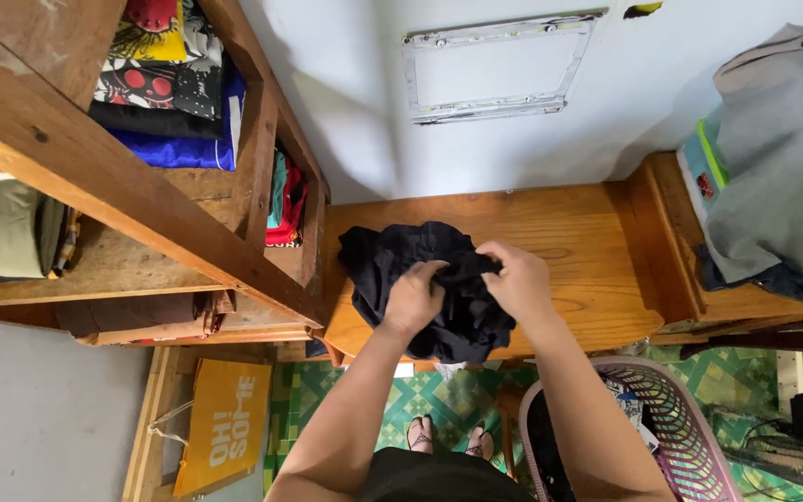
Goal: Folding a pair of denim jeans and organizing them into a wooden storage shelf.
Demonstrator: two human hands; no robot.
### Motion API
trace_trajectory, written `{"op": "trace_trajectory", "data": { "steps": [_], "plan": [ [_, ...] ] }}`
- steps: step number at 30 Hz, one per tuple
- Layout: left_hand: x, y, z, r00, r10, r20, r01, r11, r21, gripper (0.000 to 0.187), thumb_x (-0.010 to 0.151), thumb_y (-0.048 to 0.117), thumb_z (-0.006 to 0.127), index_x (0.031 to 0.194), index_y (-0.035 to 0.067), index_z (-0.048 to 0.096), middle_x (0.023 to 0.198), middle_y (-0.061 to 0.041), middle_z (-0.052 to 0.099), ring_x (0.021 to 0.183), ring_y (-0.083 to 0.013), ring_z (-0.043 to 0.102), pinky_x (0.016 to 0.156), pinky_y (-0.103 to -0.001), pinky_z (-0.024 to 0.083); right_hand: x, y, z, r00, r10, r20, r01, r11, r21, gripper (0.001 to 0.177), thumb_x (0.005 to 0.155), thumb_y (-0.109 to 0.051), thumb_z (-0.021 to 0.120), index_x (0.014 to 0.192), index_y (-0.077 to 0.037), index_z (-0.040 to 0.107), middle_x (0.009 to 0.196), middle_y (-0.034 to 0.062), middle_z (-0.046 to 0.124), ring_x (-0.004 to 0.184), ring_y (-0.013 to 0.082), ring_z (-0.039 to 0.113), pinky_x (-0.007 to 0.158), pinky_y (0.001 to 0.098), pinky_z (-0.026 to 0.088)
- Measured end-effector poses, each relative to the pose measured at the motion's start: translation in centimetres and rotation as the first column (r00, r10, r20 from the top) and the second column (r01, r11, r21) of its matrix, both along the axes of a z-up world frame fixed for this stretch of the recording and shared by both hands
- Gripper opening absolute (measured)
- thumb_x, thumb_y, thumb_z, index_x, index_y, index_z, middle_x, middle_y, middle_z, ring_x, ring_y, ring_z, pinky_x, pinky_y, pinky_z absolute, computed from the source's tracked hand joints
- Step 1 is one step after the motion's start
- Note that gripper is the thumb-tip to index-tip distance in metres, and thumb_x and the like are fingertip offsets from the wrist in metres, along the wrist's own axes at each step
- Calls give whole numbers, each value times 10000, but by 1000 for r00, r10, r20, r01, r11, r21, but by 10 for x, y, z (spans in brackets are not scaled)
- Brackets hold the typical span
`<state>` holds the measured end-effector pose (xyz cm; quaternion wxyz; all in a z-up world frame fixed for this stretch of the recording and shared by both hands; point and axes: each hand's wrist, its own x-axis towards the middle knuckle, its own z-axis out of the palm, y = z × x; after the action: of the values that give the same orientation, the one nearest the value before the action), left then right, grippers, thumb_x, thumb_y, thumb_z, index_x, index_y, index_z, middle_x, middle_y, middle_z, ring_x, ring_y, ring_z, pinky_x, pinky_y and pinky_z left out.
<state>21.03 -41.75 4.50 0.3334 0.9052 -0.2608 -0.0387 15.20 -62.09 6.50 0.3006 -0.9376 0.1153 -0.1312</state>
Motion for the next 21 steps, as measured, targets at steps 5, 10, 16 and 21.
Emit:
{"op": "trace_trajectory", "data": {
  "steps": [5,10,16,21],
  "plan": [
    [9,7,-16,999,-52,-10,52,998,17,313,793,133,662,1076,258,715,935,22,644,875,-268,748,747,-381,631,-11,-8,37,999,-32,31,28,994,108,411,759,-72,770,1103,-296,745,987,36,772,880,279,746,774,336,601],
    [30,14,13,985,164,57,-166,985,38,199,732,234,741,902,189,649,970,-33,599,860,-331,732,728,-446,637,-20,-17,57,996,-71,-50,71,998,-1,392,765,-148,784,1111,-322,725,1061,-3,757,888,222,744,787,336,611],
    [51,28,75,930,275,244,-273,961,-46,249,702,75,782,893,175,656,1032,-13,502,955,-375,694,778,-462,634,-22,-33,49,979,-204,5,200,953,-227,349,747,-140,837,1074,-197,728,1037,41,724,957,289,735,831,446,615],
    [60,57,84,810,469,353,-454,882,-130,251,671,71,771,827,248,684,1033,36,521,942,-294,680,757,-428,640,-20,-75,15,909,-417,12,409,884,-226,181,848,-183,758,985,-276,687,989,19,631,945,354,706,836,546,593]
  ]
}}
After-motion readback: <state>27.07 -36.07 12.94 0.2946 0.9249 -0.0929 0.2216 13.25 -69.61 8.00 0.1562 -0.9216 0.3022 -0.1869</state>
